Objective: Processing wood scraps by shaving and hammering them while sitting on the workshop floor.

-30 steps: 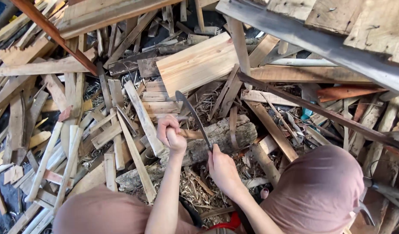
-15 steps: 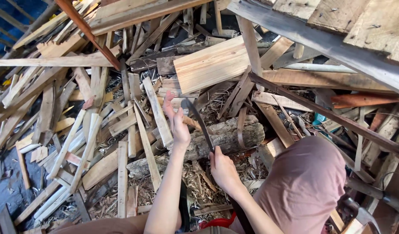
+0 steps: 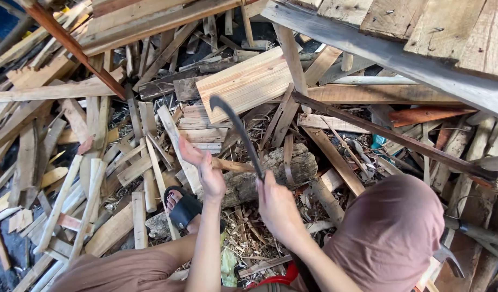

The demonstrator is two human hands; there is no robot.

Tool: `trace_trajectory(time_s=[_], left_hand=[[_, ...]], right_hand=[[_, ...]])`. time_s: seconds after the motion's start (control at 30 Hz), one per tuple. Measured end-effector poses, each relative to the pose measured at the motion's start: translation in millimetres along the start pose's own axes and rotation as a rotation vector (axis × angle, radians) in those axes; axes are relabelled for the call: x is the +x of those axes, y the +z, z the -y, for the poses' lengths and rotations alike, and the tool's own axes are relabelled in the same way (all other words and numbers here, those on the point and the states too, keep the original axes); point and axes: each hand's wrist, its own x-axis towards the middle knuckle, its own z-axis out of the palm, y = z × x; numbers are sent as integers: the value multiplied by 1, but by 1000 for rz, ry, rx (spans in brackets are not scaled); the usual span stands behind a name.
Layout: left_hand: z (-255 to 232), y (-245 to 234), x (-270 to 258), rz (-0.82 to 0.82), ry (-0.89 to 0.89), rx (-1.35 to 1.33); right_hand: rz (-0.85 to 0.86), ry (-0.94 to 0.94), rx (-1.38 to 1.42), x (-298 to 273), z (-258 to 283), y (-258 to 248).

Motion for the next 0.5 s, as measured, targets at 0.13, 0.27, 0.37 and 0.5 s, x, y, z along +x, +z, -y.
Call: trace_trajectory(time_s=[0.13,0.27,0.37,0.5], left_hand=[[0,-2,0,-4,-18,99],[-7,-14,1,13,4,43],[4,-20,7,27,1,70],[-5,-6,6,47,-17,19]], right_hand=[[75,-23,-170,16,-71,104],[39,-2,-205,5,-34,72],[-72,-11,-245,-5,7,25],[13,-72,-312,12,-32,70]])
